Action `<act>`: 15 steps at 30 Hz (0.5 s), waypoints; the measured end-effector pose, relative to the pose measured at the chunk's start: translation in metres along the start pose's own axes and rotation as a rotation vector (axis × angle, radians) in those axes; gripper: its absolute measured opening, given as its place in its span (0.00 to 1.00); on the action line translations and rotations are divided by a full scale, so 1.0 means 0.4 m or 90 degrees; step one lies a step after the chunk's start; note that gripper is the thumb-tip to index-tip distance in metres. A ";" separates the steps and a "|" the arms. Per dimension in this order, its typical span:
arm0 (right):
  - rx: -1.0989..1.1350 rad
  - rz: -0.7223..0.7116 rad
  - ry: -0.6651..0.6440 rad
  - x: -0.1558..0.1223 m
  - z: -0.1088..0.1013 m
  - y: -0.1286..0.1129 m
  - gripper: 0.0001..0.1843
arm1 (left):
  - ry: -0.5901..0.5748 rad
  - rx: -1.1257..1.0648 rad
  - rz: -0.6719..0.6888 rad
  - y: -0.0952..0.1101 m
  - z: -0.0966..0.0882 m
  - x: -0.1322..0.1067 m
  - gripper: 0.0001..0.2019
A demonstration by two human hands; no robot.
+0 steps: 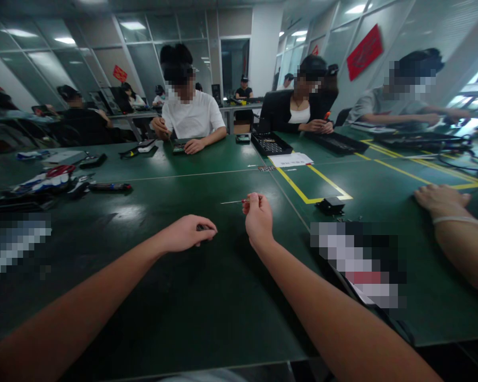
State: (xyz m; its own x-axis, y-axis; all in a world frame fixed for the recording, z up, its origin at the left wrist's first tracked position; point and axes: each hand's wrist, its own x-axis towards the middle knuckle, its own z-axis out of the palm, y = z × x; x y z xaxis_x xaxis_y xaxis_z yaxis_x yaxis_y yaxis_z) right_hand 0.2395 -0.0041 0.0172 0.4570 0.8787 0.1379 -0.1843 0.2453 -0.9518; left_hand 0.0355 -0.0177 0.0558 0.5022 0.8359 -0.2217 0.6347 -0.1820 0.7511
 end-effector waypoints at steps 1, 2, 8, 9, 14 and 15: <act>-0.003 0.001 -0.003 0.000 0.000 0.000 0.17 | 0.030 -0.063 -0.028 -0.015 -0.019 -0.012 0.15; -0.006 0.003 -0.006 0.000 0.000 -0.001 0.17 | 0.068 -0.127 -0.056 -0.032 -0.039 -0.025 0.15; -0.009 0.011 -0.005 0.000 0.003 -0.001 0.16 | 0.295 -0.426 -0.152 -0.149 -0.165 -0.145 0.11; -0.009 0.012 -0.008 -0.001 0.004 -0.001 0.16 | 0.326 -0.457 -0.160 -0.168 -0.185 -0.173 0.10; -0.015 0.019 -0.021 -0.005 0.007 0.001 0.16 | 0.515 -0.538 -0.202 -0.244 -0.263 -0.316 0.04; -0.017 0.019 -0.021 -0.006 0.007 0.001 0.16 | 0.548 -0.543 -0.214 -0.253 -0.274 -0.342 0.02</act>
State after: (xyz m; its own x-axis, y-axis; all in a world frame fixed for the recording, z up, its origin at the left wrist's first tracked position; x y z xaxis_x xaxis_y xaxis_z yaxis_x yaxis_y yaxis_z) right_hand 0.2360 -0.0049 0.0175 0.4224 0.8986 0.1188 -0.1734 0.2087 -0.9625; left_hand -0.1619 -0.0569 0.0784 -0.3592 0.9008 -0.2440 -0.0863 0.2283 0.9698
